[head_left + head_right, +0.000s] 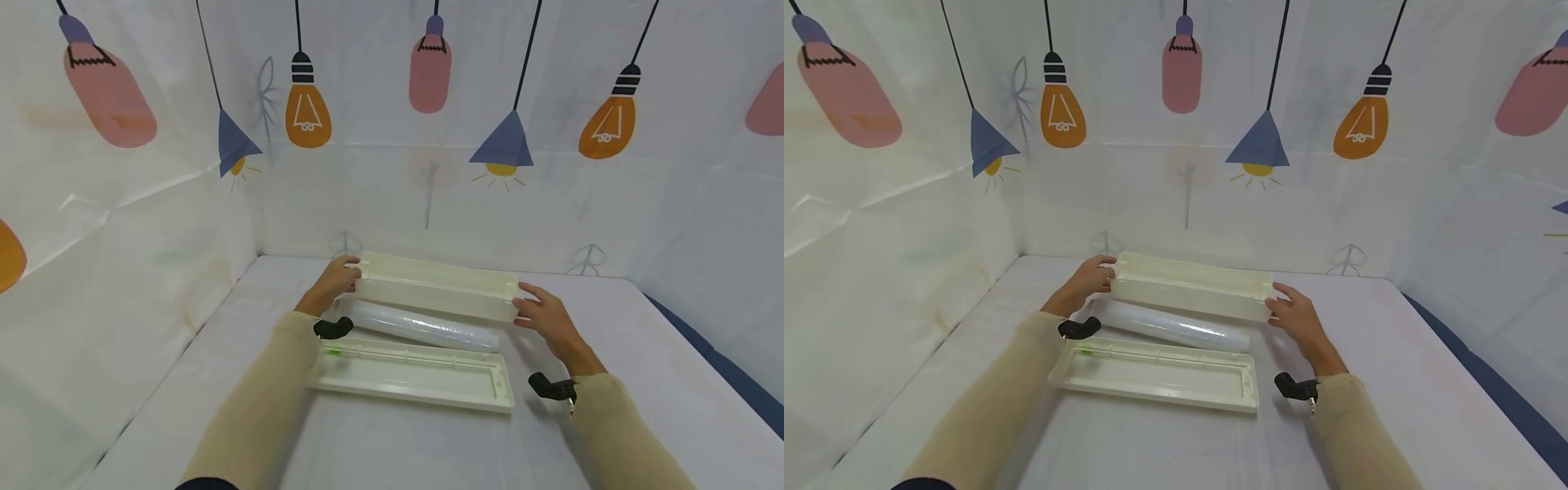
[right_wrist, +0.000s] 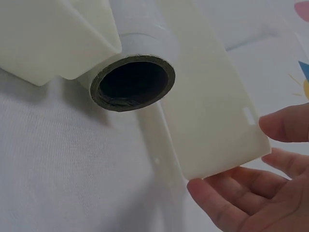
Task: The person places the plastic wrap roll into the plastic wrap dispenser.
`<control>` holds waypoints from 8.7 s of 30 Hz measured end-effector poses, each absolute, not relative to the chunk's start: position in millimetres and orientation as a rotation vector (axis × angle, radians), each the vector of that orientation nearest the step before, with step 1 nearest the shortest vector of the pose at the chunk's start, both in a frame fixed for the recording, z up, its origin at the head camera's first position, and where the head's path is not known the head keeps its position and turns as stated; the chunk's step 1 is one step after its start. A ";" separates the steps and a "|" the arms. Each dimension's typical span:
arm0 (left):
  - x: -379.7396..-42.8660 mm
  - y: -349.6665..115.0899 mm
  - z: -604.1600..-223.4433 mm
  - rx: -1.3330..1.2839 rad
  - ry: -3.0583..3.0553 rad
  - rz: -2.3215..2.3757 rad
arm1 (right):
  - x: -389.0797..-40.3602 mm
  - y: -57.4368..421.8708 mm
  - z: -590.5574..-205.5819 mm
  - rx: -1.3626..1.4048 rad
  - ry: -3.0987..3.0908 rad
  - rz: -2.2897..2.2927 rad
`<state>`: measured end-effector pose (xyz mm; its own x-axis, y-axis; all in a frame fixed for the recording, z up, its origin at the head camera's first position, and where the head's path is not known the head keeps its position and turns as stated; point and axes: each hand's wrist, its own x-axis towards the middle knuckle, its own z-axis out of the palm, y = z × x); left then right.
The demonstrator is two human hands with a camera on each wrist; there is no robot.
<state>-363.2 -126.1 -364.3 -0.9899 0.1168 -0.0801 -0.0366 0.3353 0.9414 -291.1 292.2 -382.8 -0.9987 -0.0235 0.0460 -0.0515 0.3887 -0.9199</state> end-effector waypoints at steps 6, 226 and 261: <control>-360.8 -138.0 -371.0 0.072 2.428 1.734 | -297.8 282.5 -383.6 0.096 -2.621 1.742; -356.9 -155.4 -369.3 0.154 2.300 2.251 | -322.5 264.1 -370.3 0.121 -2.316 1.822; -363.8 -154.0 -376.5 0.053 2.718 1.853 | -328.1 253.0 -370.9 0.082 -2.368 1.761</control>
